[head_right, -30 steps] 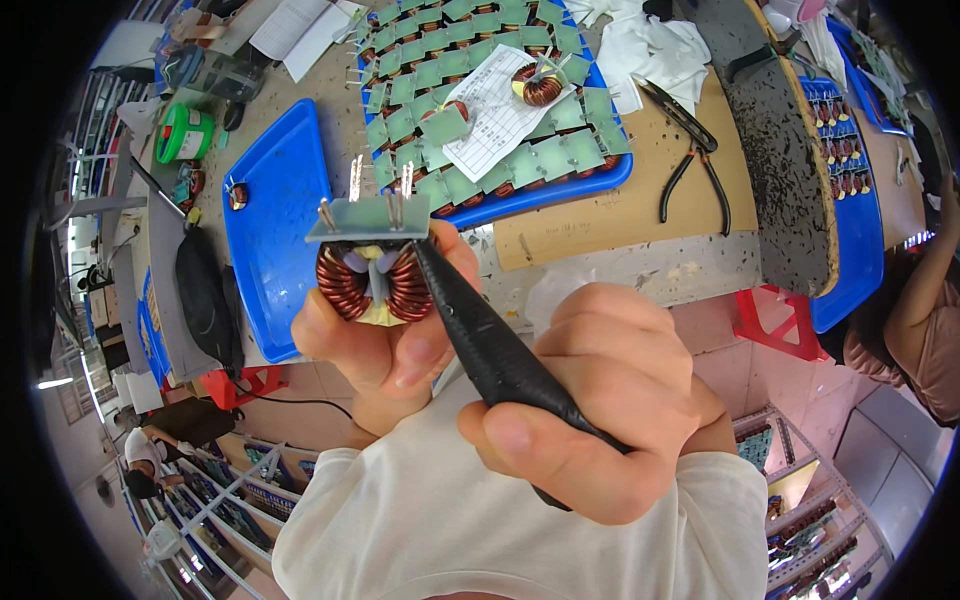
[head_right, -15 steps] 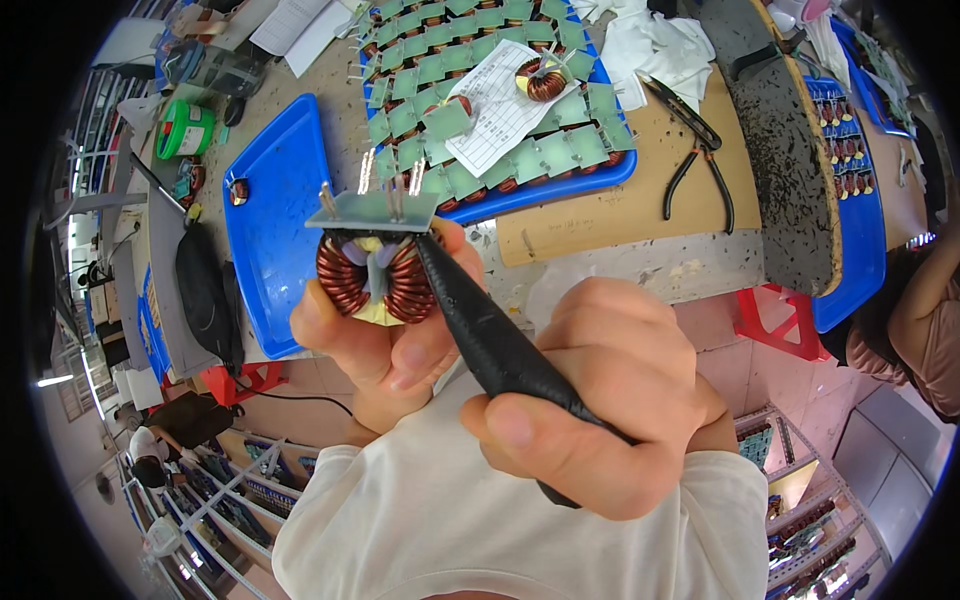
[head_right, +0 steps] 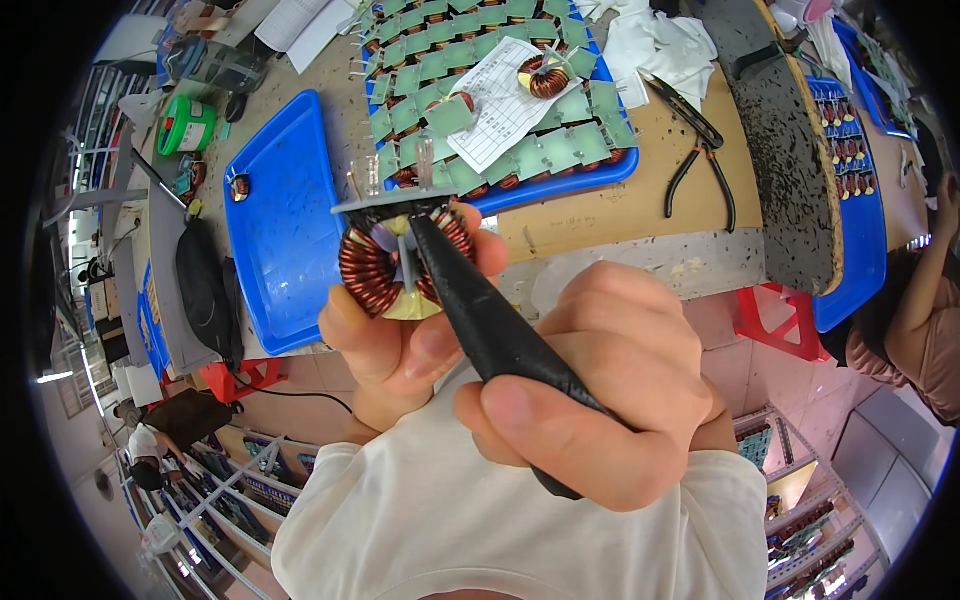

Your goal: Assembling electronic transformer components by gluing cores to PCB boards and adjusting wires.

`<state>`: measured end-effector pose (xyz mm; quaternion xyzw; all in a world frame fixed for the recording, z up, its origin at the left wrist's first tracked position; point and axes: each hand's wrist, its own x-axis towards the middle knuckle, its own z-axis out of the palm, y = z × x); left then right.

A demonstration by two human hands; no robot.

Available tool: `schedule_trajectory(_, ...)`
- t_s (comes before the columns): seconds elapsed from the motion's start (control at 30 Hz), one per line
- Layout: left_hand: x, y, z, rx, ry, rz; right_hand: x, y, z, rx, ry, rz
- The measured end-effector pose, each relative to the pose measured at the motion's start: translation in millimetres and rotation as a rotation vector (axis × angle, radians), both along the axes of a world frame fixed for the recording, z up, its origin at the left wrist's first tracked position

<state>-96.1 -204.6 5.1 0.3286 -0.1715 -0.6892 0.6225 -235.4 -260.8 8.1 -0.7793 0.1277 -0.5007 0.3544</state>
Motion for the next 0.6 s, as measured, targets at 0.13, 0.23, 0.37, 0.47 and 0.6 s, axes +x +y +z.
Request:
schedule_trajectory(0.13, 0.1, -1.4, -1.0, -0.008, 0.036, -0.005, -1.4, -1.6, 2.4, -0.002, 0.020, 0.026)
schedule_trajectory(0.23, 0.4, -0.9, -2.9, -0.001, 0.076, 0.004, -0.5, -0.8, 3.9, 0.000, 0.051, 0.014)
schedule_trajectory(0.37, 1.4, -1.4, -3.0, 0.013, 0.128, -0.023, 0.0, -0.6, 1.8, -0.006, 0.021, 0.020)
schedule_trajectory(0.47, 1.3, -2.1, -3.1, 0.008, 0.150, -0.018, -0.5, -0.8, 2.3, 0.005, 0.014, 0.036)
schedule_trajectory(0.6, -1.0, -2.2, -1.9, -0.010, 0.168, 0.006, -1.4, 0.1, 2.0, 0.056, -0.014, 0.053)
